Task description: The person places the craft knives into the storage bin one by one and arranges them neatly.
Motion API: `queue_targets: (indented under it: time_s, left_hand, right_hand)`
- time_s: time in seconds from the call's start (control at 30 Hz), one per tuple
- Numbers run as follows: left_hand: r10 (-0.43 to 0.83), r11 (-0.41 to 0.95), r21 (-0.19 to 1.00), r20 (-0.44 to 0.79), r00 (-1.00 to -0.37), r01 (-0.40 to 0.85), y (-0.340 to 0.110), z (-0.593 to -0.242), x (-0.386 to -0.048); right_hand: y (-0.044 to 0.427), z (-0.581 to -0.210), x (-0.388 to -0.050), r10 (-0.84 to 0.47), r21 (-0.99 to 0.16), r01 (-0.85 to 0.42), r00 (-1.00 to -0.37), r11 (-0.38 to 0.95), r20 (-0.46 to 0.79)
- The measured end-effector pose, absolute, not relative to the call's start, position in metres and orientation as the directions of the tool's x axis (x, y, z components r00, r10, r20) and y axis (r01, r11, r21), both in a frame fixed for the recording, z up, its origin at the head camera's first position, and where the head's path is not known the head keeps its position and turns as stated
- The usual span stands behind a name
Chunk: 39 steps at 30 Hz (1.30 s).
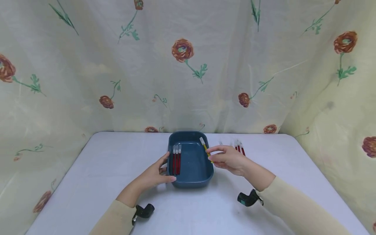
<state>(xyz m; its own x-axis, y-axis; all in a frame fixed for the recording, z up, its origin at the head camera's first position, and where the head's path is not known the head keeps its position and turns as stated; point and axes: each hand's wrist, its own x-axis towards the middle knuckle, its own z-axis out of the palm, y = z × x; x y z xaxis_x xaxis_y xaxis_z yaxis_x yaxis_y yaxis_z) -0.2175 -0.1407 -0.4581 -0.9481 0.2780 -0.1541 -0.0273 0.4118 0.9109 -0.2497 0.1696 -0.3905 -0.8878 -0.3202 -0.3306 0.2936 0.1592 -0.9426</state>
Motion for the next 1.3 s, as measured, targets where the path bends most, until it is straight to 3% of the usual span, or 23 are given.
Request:
queue_targets:
  time_s: [0.53,1.3]
  left_hand:
    - [0.293,0.387,0.922,-0.152,-0.944,-0.029,-0.143,-0.463,-0.219]
    - [0.295,0.372,0.928,-0.151,-0.943,-0.032,-0.142,-0.461,-0.219]
  right_hand:
    - [0.123,-0.398,-0.258,-0.345,-0.923,0.322,-0.859,0.210,-0.378]
    - [0.085,-0.422,-0.275,-0.269,-0.909,0.358,-0.872,0.215,-0.408]
